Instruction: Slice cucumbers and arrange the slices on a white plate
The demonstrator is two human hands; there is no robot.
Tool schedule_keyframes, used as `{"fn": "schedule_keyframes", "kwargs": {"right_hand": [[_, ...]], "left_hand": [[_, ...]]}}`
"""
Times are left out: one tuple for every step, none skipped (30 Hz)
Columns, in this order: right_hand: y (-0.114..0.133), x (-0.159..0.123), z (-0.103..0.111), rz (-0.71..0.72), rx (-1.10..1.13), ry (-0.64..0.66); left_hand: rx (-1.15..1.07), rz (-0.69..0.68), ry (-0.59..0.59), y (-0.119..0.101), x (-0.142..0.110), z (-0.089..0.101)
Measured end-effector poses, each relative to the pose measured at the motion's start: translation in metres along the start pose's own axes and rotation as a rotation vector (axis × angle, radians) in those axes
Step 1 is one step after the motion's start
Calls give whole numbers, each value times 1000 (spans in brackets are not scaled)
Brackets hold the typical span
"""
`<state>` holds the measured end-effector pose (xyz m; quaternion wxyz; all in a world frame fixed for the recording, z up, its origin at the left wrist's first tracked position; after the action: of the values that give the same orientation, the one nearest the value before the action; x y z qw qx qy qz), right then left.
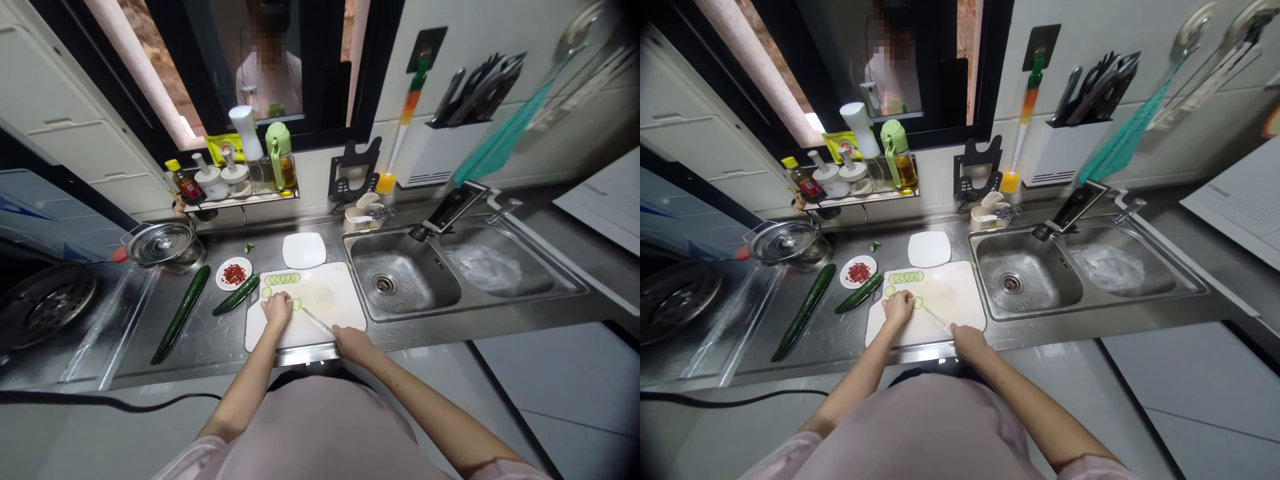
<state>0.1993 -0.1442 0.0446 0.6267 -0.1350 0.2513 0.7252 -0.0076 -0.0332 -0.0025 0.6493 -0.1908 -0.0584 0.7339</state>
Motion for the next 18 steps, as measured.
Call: {"fn": "schedule_keyframes", "kwargs": {"right_hand": [[-2,-1,0,0,9,1],[-5,-2,0,2,23,1],[-8,-3,0,5,43,1],[-11,-3,0,7,68,0],[-14,-3,-1,8,93,-3],[-17,-2,-1,9,117,-8],[-20,-2,-2,6,137,-18],[-24,-1,-3,2,153,-28],[-27,0,-4,-3,165,-36],[-29,1,-4,-9,173,-44],[-32,3,-4,-11,181,-49],[-34,4,-4,-13,189,-49],[-36,6,-4,-14,197,-48],[-38,8,-3,-13,207,-48],[-39,10,-3,-12,216,-46],[-40,12,-2,-14,223,-43],[-40,13,-1,-16,229,-34],[-40,15,0,-20,232,-26]], "left_hand": [[1,0,1,-1,0,-1],[3,1,3,-1,-1,-1],[2,3,4,-2,-1,-1],[-1,6,3,-3,-2,-1],[-7,9,1,-4,-2,-1],[-14,12,-2,-5,-3,-1],[-23,16,-5,-5,-4,-1],[-29,21,-7,-6,-4,0],[-34,26,-8,-7,-5,0],[-36,31,-10,-7,-5,1],[-37,36,-14,-8,-6,1],[-39,38,-16,-8,-6,1],[-41,38,-16,-8,-6,2],[-44,36,-19,-9,-7,2],[-49,33,-23,-9,-7,2],[-54,27,-26,-9,-7,2],[-59,23,-29,-9,-7,2],[-63,19,-31,-9,-8,2]]}}
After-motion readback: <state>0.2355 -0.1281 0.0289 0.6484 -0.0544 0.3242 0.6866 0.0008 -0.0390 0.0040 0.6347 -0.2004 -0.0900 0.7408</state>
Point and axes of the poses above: each hand's wrist, its own x-axis towards the middle knuckle, its own z-axis out of the back of the hand, y = z × x, the point moved 1 cm from there along x, towards the middle knuckle, and after that the axes turned 4 degrees about -y, right-handed, at the moved point
